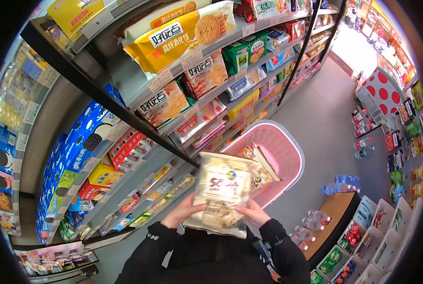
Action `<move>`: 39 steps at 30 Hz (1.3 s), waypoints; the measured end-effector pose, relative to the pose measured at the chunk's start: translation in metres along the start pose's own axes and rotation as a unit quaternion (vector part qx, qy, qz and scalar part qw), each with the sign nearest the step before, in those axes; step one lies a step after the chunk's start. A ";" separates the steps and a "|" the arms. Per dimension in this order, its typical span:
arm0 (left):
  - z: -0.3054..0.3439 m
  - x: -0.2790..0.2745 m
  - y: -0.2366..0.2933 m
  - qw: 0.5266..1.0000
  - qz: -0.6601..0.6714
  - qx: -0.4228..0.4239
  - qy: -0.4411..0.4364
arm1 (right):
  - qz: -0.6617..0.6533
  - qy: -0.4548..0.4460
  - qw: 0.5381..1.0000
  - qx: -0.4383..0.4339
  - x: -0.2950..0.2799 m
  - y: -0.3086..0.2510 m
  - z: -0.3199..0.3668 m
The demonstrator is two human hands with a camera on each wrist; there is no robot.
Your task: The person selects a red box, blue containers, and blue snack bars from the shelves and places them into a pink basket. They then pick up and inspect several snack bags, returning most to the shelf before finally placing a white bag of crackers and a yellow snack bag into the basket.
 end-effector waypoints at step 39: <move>-0.011 -0.014 -0.004 0.945 -0.310 0.052 0.094 | 0.429 0.080 0.886 0.158 -0.092 0.046 -0.054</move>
Point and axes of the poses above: each hand's wrist, its own z-axis away from the middle knuckle, its own x-axis out of the palm, y = z × x, the point moved 5 cm from there along -z, towards the middle knuckle, and after that the axes turned 8 degrees about -x, right-handed, at the moved point
